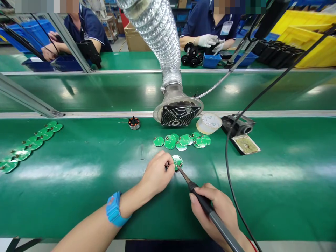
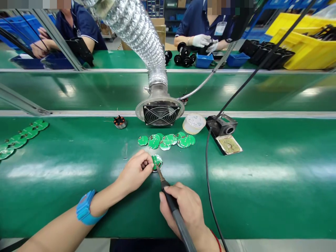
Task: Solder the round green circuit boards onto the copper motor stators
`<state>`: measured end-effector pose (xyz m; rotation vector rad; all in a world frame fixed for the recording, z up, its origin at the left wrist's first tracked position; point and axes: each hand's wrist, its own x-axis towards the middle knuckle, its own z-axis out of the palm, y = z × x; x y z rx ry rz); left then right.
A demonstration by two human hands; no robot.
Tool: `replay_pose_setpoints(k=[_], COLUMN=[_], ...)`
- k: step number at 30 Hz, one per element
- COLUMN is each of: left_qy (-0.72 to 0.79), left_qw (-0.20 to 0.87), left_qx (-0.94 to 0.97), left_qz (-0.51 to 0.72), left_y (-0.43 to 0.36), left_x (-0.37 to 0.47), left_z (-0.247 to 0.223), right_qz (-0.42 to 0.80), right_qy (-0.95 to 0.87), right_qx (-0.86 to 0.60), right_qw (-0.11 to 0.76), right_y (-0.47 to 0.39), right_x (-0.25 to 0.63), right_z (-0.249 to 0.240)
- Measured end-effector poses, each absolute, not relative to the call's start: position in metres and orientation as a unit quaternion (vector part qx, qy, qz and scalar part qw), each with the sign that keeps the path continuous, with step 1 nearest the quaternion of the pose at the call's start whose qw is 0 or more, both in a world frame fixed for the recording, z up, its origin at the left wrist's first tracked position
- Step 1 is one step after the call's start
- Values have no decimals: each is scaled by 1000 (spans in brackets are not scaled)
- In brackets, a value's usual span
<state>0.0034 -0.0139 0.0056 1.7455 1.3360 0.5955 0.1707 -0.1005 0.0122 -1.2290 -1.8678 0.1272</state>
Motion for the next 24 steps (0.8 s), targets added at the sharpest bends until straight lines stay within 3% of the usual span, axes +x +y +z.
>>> replay_pose_setpoints(k=[11,19,24], left_qy=[524,527,526], left_qw=[416,391,374], left_qx=[705,719,730], left_qz=[235,229,225], left_y=[-14,-14,-14], left_x=[3,2,4], left_z=[8,7,6], right_qz=[38,49,74], right_qy=[-759,-735,-738], right_qx=[-500,-505,-539], right_qw=[415,450,399], right_y=[-98,-101,-85], right_x=[166,170,175], right_z=[13,13,20])
